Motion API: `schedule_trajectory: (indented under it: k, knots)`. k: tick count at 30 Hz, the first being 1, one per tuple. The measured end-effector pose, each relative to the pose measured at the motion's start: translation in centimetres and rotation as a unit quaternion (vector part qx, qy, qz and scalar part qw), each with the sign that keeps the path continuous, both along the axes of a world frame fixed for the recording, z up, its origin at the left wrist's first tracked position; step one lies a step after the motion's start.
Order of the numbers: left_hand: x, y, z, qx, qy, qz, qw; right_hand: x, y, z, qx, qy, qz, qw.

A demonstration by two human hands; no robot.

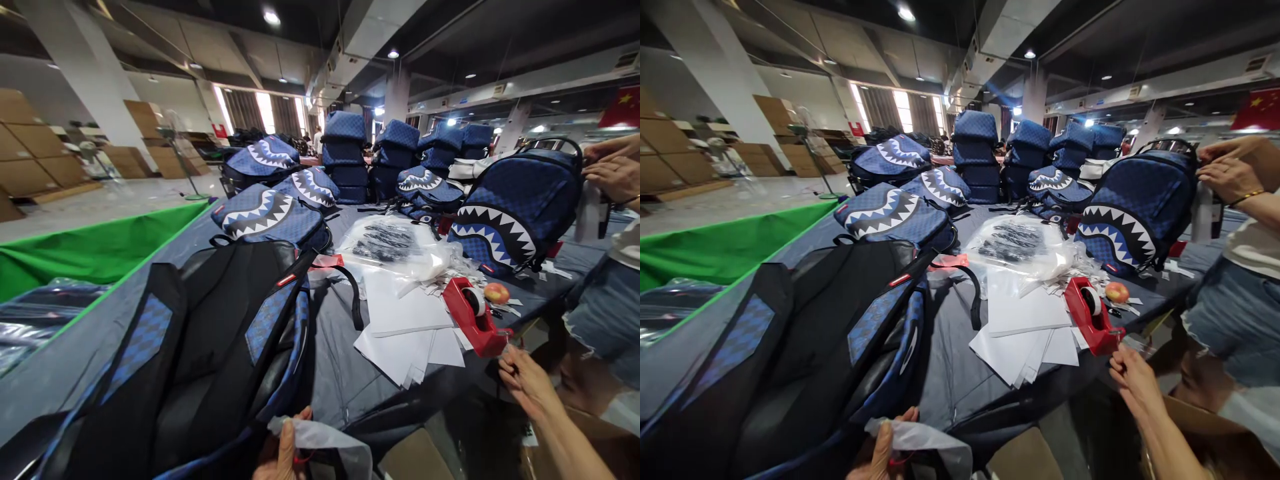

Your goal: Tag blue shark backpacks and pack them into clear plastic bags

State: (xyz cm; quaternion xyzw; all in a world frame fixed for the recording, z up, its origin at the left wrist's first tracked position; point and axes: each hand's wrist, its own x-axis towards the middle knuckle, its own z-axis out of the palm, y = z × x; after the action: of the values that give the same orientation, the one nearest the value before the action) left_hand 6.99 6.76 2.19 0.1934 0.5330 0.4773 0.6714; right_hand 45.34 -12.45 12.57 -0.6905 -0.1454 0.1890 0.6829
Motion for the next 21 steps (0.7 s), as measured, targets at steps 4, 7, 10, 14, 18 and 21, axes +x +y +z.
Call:
schedule_trajectory:
  k: [4,7,10,14,18,21]
  knots:
    - [1.5,-1.7,3.4,0.026,-0.038,0.061,0.997,-9.1,5.5,-1.6,0.013,0.111,0.203,0.973]
    - [2.4,-3.0,5.5,0.067,-0.046,0.071,0.994,-16.4,9.7,0.1,-0.007,0.102,0.453,0.885]
    - [2.8,-2.9,6.0,0.115,-0.062,0.076,0.988,-20.7,13.9,2.3,-0.025,-0.11,0.61,0.784]
    - [3.1,-2.5,5.8,0.178,-0.099,0.084,0.975,-23.1,19.1,2.9,-0.053,-0.318,0.659,0.679]
    - [3.3,-2.4,5.9,0.222,-0.118,0.075,0.965,-23.6,20.6,1.9,-0.09,-0.448,0.619,0.639]
    - [3.0,-2.4,6.1,0.232,-0.116,0.07,0.963,-23.8,20.2,1.5,-0.092,-0.543,0.553,0.625]
